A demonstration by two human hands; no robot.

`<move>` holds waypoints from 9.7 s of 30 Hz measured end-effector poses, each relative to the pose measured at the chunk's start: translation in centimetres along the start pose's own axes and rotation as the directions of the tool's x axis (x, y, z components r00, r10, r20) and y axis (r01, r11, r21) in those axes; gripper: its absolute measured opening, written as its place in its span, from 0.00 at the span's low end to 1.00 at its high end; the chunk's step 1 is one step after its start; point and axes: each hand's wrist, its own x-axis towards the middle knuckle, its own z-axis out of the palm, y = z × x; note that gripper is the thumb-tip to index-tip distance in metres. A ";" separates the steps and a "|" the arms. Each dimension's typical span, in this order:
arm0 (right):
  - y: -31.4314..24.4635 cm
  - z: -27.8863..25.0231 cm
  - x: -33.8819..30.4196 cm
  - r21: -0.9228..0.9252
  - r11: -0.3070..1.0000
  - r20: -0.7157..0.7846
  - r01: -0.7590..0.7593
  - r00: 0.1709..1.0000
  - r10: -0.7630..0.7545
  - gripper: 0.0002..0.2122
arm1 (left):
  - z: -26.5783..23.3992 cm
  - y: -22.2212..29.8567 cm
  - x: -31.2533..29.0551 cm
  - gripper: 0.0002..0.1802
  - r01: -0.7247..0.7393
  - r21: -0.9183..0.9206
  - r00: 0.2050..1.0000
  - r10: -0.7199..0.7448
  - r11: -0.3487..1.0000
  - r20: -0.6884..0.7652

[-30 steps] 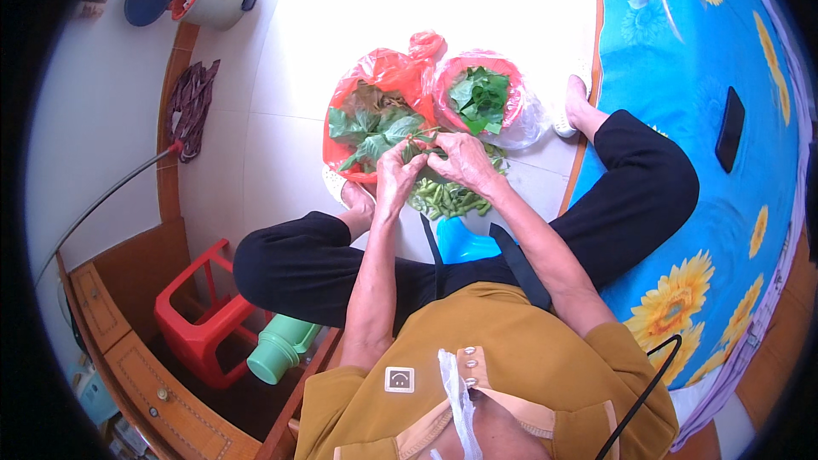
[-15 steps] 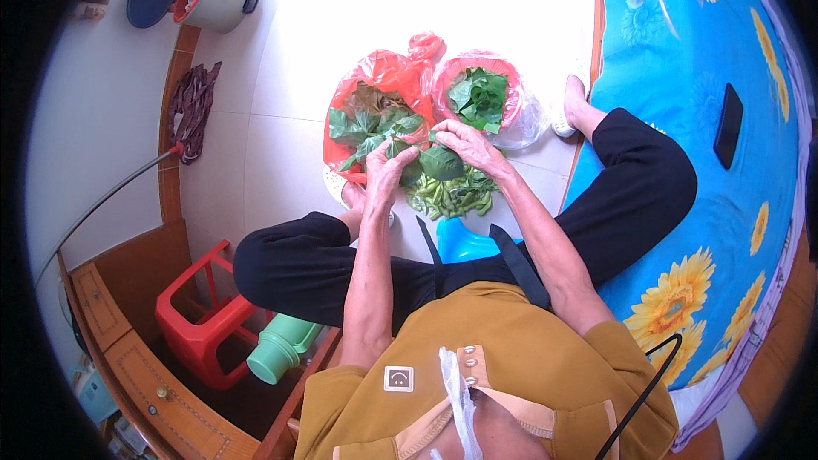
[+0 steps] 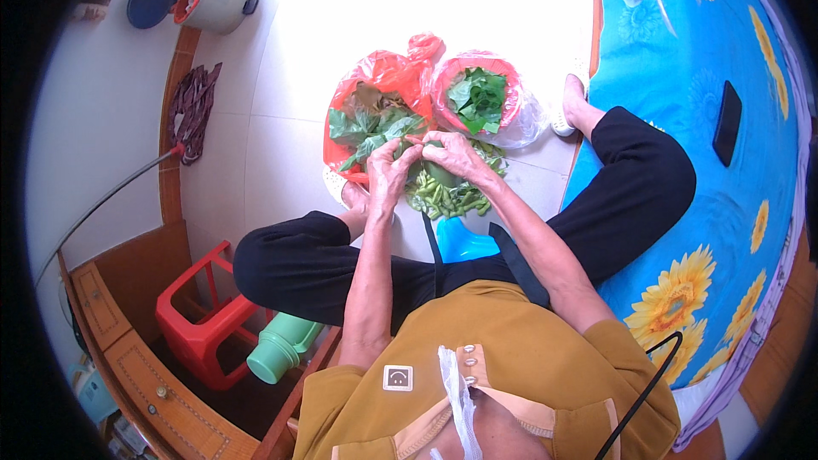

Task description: The person plucks leaves from a bunch of greens, separating the stems and placing the leaves into a container.

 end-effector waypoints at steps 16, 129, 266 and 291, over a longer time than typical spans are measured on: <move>0.1 -1.1 -2.3 -0.097 0.993 0.172 0.063 0.984 -0.046 0.13 | -0.6 -0.9 1.2 0.05 -0.041 -0.094 0.970 0.017 0.995 -0.241; 9.2 -10.9 13.3 -0.435 0.869 -0.302 -0.236 0.948 0.106 0.39 | 6.1 -13.4 -1.8 0.15 -0.021 0.665 0.977 -0.127 0.747 0.173; -4.3 -4.1 -2.6 -0.142 0.978 0.185 0.152 0.975 -0.124 0.10 | 0.8 2.1 -1.9 0.07 0.186 -0.141 0.982 -0.178 0.972 0.069; -2.6 -1.6 -1.7 -0.014 0.998 0.090 0.062 0.994 -0.060 0.12 | 1.4 1.0 -1.5 0.09 0.034 -0.118 0.998 -0.040 0.992 -0.053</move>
